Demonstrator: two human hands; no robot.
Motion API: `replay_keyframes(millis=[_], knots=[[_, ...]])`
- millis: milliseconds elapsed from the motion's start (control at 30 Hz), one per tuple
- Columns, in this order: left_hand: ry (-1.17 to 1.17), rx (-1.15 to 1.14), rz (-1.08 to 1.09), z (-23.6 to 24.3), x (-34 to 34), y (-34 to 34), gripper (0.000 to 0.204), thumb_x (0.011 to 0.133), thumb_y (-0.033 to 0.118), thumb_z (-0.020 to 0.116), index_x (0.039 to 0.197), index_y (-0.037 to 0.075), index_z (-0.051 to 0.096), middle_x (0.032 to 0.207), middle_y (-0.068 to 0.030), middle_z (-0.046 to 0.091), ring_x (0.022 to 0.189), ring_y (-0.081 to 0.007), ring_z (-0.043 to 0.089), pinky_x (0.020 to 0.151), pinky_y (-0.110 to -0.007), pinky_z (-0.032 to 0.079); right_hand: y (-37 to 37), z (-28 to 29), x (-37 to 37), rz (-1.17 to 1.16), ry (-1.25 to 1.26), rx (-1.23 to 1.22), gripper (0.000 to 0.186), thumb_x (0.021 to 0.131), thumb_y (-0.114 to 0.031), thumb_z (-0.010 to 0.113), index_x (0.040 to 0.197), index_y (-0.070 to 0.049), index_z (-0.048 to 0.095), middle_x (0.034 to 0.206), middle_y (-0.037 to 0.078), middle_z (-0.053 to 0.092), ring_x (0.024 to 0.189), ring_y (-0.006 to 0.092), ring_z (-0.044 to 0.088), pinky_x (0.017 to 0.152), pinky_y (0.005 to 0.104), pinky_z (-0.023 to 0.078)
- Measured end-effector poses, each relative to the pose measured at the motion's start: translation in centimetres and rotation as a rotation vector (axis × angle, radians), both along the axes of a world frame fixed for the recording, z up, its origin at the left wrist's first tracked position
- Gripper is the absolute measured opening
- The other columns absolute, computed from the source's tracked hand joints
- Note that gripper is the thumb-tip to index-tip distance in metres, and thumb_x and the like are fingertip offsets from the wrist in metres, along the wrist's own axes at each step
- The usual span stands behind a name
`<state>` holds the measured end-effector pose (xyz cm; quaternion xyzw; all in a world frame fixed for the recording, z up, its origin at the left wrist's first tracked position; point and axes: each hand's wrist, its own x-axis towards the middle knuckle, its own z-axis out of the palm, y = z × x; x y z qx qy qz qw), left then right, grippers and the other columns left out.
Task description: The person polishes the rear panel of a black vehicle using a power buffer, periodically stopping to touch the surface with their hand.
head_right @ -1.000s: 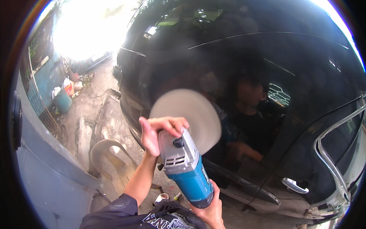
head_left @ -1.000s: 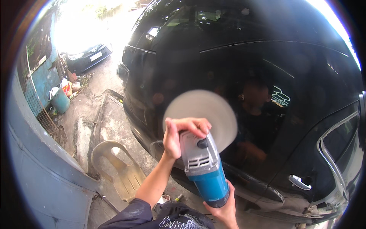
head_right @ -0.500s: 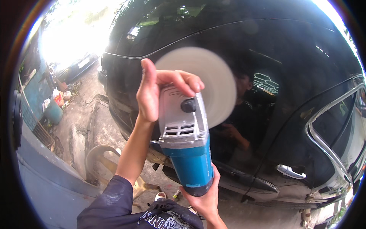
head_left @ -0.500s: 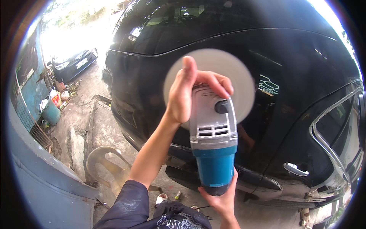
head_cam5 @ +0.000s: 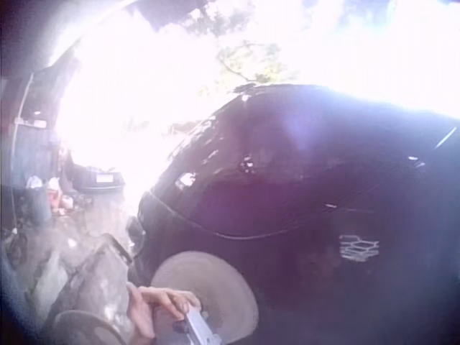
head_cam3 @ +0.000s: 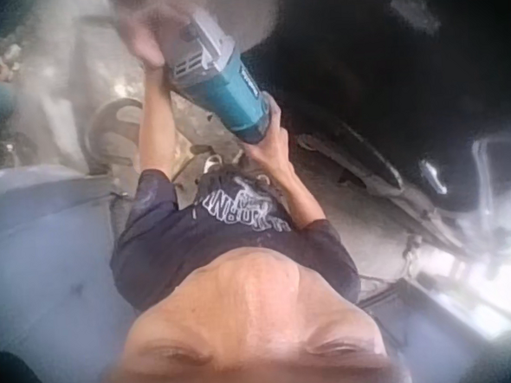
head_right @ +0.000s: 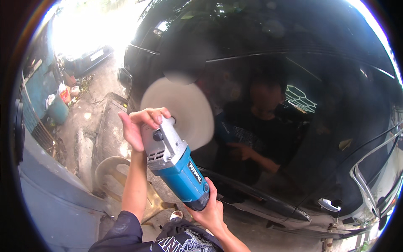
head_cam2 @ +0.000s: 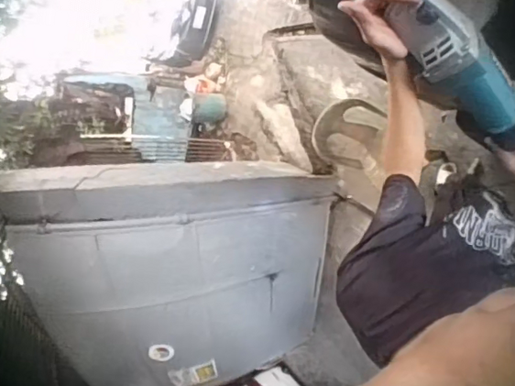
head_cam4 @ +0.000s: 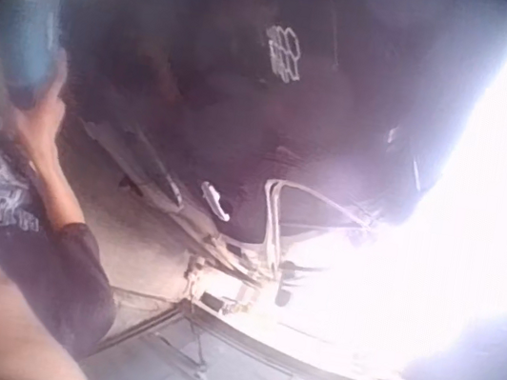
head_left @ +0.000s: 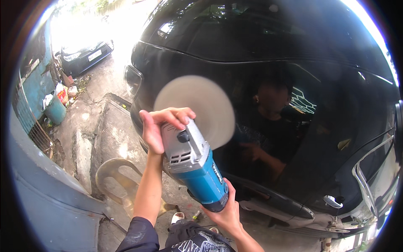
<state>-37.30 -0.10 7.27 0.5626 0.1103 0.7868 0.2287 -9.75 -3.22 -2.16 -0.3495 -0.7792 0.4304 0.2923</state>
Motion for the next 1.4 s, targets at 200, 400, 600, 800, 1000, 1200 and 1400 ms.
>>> replay_keyframes(millis=[200,400,600,800,1000,1200,1400], knots=[[-0.139,-0.030,0.169,-4.6,-5.3,-1.7,0.094,0.101,0.068,0.013,0.067,-0.003,0.063,0.080,-0.0181,0.065,0.096,-0.0406,0.063,0.090,-0.051,0.047,1.2,-2.0,-3.7,0.082,-0.114,0.117,0.104,0.073,-0.029,0.083,0.153,-0.010,0.019,0.105,0.026,0.070,0.085,0.0459,0.070,0.076,0.0489,0.059],[-0.172,0.061,-0.017,-3.2,-4.1,0.1,0.099,0.100,0.070,0.006,0.068,-0.004,0.063,0.082,-0.0195,0.066,0.095,-0.0415,0.065,0.089,-0.051,0.048,0.2,-0.8,-3.0,-0.005,-0.069,0.112,0.105,0.070,-0.017,0.083,0.152,-0.010,0.019,0.107,0.027,0.069,0.090,0.0449,0.070,0.081,0.0480,0.057],[0.259,0.116,-0.212,5.0,8.8,5.4,0.081,0.106,0.053,0.025,0.080,-0.008,0.070,0.088,-0.0239,0.069,0.087,-0.0362,0.066,0.084,-0.046,0.052,-2.3,-3.0,3.6,-0.322,0.266,0.092,0.106,0.065,-0.006,0.087,0.147,-0.001,0.020,0.130,0.016,0.050,0.116,0.0239,0.055,0.101,0.0383,0.045],[0.603,-0.176,-0.292,10.4,25.1,8.7,0.067,0.097,0.057,0.054,0.063,0.003,0.073,0.057,-0.0071,0.066,0.054,-0.0176,0.064,0.063,-0.033,0.052,-2.2,-6.4,8.3,-0.619,0.638,-0.102,0.053,0.067,0.006,0.074,0.115,0.004,0.053,0.091,0.012,0.062,0.074,0.0202,0.061,0.068,0.0340,0.053],[0.670,-0.116,-0.286,11.0,27.2,9.4,0.067,0.098,0.055,0.053,0.060,0.003,0.072,0.055,-0.0114,0.065,0.053,-0.0246,0.064,0.063,-0.035,0.052,-1.3,-5.4,6.0,-0.667,0.825,-0.061,0.051,0.070,0.011,0.063,0.119,0.004,0.050,0.081,0.014,0.061,0.061,0.0218,0.059,0.057,0.0370,0.051],[0.587,-0.167,-0.233,11.7,16.2,5.9,0.063,0.099,0.047,0.054,0.058,0.002,0.072,0.056,-0.0103,0.066,0.056,-0.0248,0.066,0.068,-0.036,0.054,-2.4,-5.2,-0.3,-0.576,0.679,-0.032,0.063,0.067,0.012,0.069,0.125,0.003,0.048,0.086,0.012,0.062,0.068,0.0184,0.063,0.060,0.0302,0.054],[0.424,-0.167,-0.137,13.4,4.7,1.5,0.066,0.101,0.050,0.051,0.061,0.001,0.071,0.064,-0.0065,0.070,0.061,-0.0150,0.065,0.064,-0.030,0.051,-4.6,-1.9,-6.2,-0.381,0.547,-0.081,0.085,0.066,0.005,0.080,0.139,0.001,0.036,0.116,0.014,0.056,0.093,0.0194,0.062,0.080,0.0337,0.055]])
